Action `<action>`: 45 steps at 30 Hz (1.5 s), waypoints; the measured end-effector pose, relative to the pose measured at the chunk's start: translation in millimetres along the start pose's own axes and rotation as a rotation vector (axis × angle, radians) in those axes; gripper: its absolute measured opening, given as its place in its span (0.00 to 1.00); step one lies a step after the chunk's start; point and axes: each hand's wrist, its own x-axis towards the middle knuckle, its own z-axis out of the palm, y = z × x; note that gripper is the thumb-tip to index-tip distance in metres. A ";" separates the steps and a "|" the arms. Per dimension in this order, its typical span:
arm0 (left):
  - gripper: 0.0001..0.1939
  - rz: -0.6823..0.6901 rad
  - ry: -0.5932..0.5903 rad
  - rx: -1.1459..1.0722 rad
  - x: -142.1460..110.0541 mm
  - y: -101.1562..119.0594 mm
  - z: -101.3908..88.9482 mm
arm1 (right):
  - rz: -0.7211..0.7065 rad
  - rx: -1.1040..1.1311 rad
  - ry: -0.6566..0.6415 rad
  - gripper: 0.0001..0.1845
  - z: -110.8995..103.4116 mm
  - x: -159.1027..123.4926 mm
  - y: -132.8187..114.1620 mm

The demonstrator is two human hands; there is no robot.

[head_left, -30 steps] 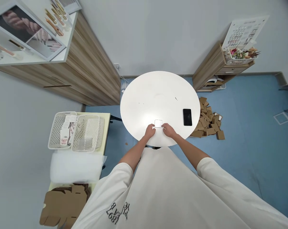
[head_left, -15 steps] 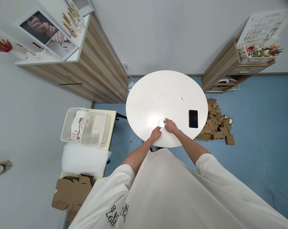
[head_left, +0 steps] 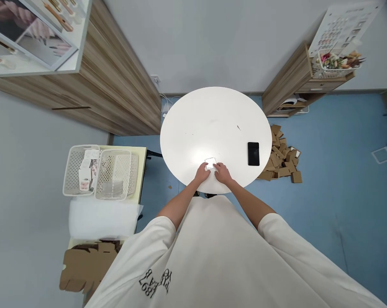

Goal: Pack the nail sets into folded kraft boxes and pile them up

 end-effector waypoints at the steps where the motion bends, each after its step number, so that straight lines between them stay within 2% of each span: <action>1: 0.27 0.009 -0.001 -0.008 1.1 -0.9 -1.3 | 0.008 0.024 -0.004 0.30 2.4 -2.8 -2.1; 9: 0.21 0.069 0.123 -0.048 -2.7 -18.6 -5.2 | 0.007 0.164 0.027 0.32 13.4 -18.9 -5.6; 16: 0.23 0.016 0.060 -0.081 -7.8 -21.8 -6.5 | 0.010 0.205 0.038 0.32 11.6 -20.4 -7.0; 24: 0.25 0.121 0.097 -0.051 -9.9 -9.8 -16.3 | 0.077 0.095 0.090 0.24 -5.8 -18.5 -20.9; 30: 0.20 0.199 0.167 -0.002 -4.6 1.8 -20.2 | 0.074 0.079 0.103 0.22 -25.4 -9.6 -30.8; 40: 0.11 0.107 0.219 0.050 11.2 8.0 -23.4 | 0.026 0.041 0.089 0.20 -39.9 11.5 -36.3; 45: 0.10 0.087 0.227 -0.007 13.7 11.1 -26.2 | -0.013 0.007 0.072 0.21 -45.3 18.8 -37.2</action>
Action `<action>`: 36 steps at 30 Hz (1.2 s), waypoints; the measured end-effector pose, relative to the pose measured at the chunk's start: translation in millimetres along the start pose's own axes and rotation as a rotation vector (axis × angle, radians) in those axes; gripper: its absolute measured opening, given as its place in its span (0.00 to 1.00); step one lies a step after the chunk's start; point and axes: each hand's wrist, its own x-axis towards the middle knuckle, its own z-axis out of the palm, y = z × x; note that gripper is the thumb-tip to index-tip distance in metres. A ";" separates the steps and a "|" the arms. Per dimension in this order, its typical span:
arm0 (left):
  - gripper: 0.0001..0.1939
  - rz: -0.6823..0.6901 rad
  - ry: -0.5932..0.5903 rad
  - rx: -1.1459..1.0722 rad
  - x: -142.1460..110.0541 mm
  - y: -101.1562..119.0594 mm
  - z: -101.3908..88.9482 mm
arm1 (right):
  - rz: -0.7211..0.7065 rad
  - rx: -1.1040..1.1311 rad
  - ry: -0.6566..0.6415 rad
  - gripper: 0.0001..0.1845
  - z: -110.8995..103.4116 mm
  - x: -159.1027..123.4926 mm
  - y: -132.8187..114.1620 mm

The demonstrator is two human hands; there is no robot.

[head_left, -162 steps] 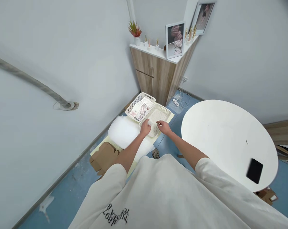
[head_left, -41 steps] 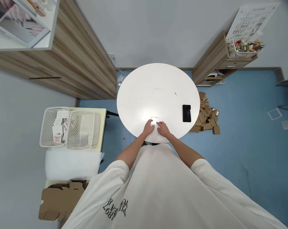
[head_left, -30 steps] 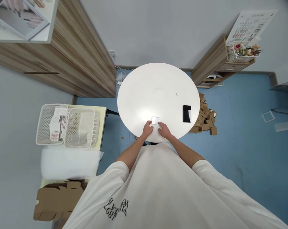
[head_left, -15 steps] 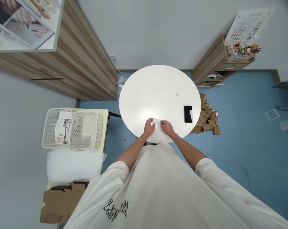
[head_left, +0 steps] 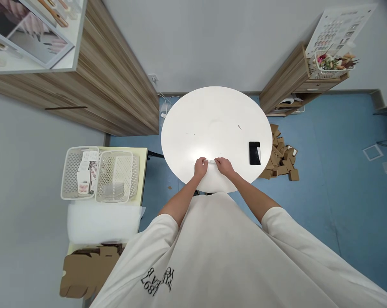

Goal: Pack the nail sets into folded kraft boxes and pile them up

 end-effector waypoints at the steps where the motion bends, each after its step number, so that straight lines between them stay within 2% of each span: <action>1: 0.10 -0.009 -0.001 -0.014 0.4 1.1 -0.6 | -0.008 -0.005 -0.005 0.21 -0.8 0.8 0.3; 8: 0.09 -0.079 -0.016 -0.020 4.9 6.5 -5.7 | -0.075 -0.057 -0.079 0.21 -9.7 4.0 1.8; 19: 0.10 -0.076 -0.039 -0.027 5.1 -0.1 -6.4 | -0.137 -0.296 -0.234 0.13 -16.5 10.5 -1.7; 25: 0.13 -0.088 -0.052 -0.065 6.6 1.4 -9.2 | -0.144 -0.349 -0.189 0.16 -6.3 8.2 -6.6; 29: 0.22 -0.103 -0.069 -0.133 3.5 -5.0 -5.4 | -0.089 -0.334 -0.124 0.18 -2.2 7.2 -6.1; 33: 0.32 -0.106 -0.105 -0.182 -1.3 -17.8 1.2 | -0.010 -0.172 -0.043 0.21 -1.9 13.3 -0.9; 36: 0.36 -0.097 -0.132 -0.145 -4.2 -26.5 3.9 | 0.056 -0.001 0.023 0.26 4.0 14.0 5.9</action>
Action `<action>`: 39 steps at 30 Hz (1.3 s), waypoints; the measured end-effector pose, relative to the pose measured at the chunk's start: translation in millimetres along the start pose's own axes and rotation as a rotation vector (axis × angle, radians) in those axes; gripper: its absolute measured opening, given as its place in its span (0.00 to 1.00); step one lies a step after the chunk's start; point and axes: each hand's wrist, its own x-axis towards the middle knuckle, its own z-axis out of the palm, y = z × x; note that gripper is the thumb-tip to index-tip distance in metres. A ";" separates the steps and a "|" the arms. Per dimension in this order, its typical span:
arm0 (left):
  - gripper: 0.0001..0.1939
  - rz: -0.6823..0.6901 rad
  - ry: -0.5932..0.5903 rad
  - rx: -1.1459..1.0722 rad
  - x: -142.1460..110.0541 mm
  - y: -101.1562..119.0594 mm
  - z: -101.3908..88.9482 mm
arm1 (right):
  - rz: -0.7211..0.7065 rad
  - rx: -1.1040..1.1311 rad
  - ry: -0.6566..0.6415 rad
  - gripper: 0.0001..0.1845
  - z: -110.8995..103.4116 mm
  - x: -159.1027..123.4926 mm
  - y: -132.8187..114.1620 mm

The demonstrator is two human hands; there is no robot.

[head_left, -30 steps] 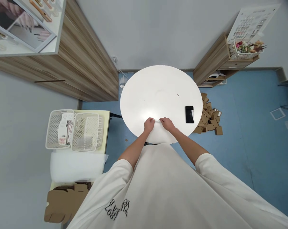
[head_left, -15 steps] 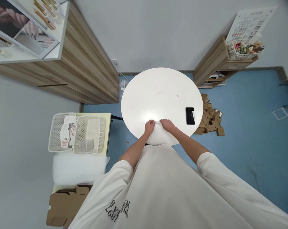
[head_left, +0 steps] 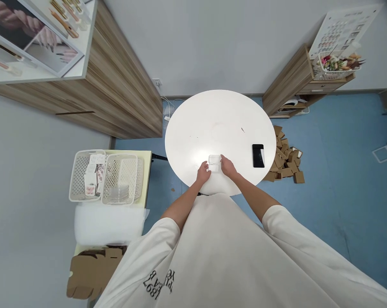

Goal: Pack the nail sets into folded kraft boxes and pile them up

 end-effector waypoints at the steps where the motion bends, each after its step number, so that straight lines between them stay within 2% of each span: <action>1: 0.36 -0.003 0.002 0.014 -0.6 -2.3 0.0 | 0.029 0.046 0.010 0.27 3.7 -1.6 3.0; 8: 0.31 -0.067 0.001 0.038 -7.4 -12.5 -0.4 | 0.184 0.266 -0.016 0.20 40.9 -30.8 24.0; 13: 0.30 -0.035 -0.020 0.025 -9.9 -11.2 3.2 | 0.149 0.461 0.035 0.21 59.7 -40.7 22.1; 21: 0.31 -0.019 -0.100 0.042 1.0 -0.6 -0.1 | 0.130 0.495 0.023 0.26 52.0 -29.0 19.6; 26: 0.30 -0.013 -0.073 0.075 -4.9 -6.9 -5.4 | 0.144 0.505 0.019 0.26 38.1 -37.1 20.3; 29: 0.28 -0.013 -0.040 0.079 -13.0 -7.4 -17.8 | 0.141 0.525 0.045 0.25 25.8 -45.2 22.5; 34: 0.22 0.034 0.074 0.081 -30.3 -2.0 -54.0 | 0.068 0.555 0.060 0.24 7.2 -51.1 25.0; 37: 0.19 0.054 0.182 0.074 -46.0 1.9 -77.6 | -0.002 0.541 0.022 0.23 1.5 -46.0 13.9; 39: 0.18 0.060 0.249 0.046 -59.0 4.5 -93.3 | -0.055 0.528 -0.015 0.22 -0.4 -40.5 -2.1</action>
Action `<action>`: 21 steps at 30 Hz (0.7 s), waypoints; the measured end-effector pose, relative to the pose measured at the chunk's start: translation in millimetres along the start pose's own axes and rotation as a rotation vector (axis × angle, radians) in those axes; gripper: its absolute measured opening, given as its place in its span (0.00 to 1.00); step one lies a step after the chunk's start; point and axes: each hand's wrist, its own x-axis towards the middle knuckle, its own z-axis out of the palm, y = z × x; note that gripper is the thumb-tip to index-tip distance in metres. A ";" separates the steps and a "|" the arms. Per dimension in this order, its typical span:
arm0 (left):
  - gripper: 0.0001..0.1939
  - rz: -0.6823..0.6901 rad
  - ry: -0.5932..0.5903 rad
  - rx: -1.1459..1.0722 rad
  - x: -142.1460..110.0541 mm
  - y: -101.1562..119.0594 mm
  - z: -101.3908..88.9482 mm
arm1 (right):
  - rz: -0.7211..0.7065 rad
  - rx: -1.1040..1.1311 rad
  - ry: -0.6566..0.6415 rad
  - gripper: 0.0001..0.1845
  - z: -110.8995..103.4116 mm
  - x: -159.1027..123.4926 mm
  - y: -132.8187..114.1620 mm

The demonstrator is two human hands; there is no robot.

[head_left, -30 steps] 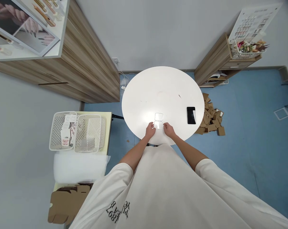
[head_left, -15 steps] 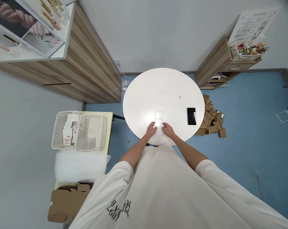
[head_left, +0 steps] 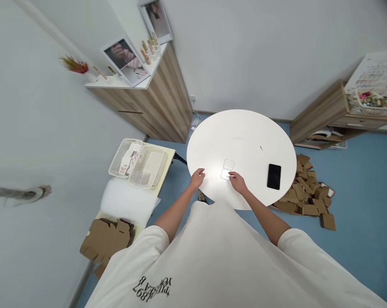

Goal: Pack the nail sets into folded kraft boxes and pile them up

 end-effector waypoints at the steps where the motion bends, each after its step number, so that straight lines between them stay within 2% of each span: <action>1: 0.17 -0.002 0.026 -0.020 -4.7 1.2 -9.7 | -0.025 -0.005 -0.025 0.22 4.5 3.2 -9.3; 6: 0.17 0.018 0.118 -0.098 -23.6 -1.5 -67.4 | -0.192 -0.021 -0.150 0.18 36.1 14.0 -67.8; 11: 0.16 0.075 0.265 -0.127 -27.2 -28.4 -133.8 | -0.287 -0.065 -0.283 0.17 81.6 20.6 -129.5; 15: 0.14 0.068 0.361 -0.161 -28.6 -58.0 -187.7 | -0.357 -0.082 -0.344 0.17 136.4 27.7 -173.9; 21: 0.16 0.037 0.424 -0.145 -28.9 -106.1 -272.4 | -0.416 -0.127 -0.442 0.18 241.2 39.4 -228.3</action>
